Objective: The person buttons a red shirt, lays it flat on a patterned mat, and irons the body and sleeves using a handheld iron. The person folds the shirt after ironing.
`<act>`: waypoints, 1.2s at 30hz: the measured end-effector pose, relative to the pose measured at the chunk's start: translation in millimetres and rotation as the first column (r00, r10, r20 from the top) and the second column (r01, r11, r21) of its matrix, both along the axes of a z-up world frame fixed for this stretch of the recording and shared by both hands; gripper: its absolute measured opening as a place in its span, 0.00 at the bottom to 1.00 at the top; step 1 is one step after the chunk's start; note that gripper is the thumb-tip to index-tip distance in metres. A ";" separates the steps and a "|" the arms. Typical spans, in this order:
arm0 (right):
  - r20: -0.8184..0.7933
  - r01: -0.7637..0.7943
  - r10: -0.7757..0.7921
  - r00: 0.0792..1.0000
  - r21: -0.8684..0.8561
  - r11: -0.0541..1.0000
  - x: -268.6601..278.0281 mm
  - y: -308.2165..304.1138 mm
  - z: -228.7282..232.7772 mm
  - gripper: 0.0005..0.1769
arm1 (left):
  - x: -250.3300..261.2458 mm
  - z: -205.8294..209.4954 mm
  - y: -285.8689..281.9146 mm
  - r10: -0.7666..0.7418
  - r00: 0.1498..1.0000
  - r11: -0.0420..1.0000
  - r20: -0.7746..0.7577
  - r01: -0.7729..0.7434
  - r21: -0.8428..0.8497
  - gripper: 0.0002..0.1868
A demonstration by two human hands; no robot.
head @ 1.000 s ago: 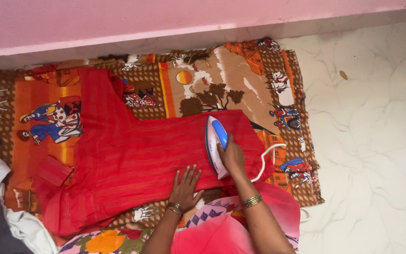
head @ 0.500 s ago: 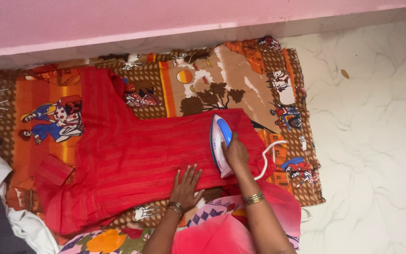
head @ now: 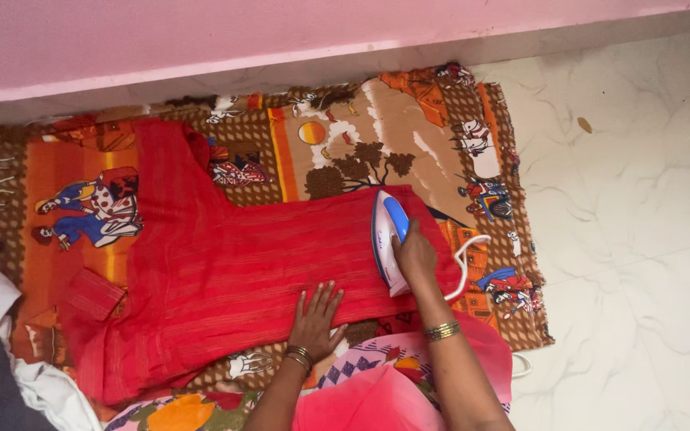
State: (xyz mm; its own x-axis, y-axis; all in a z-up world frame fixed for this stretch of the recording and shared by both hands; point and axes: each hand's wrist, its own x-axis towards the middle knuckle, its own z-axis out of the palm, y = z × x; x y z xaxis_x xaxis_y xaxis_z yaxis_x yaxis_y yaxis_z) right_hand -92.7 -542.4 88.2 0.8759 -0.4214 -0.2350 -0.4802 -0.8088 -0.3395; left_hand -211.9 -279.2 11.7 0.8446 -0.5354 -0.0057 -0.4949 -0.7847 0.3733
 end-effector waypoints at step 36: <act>0.031 0.063 -0.062 0.998 -0.053 0.997 0.3 -64.8 -3.3 0.28 | 1.6 0.8 -0.3 -0.013 0.997 0.999 -0.082 0.016 0.041 0.43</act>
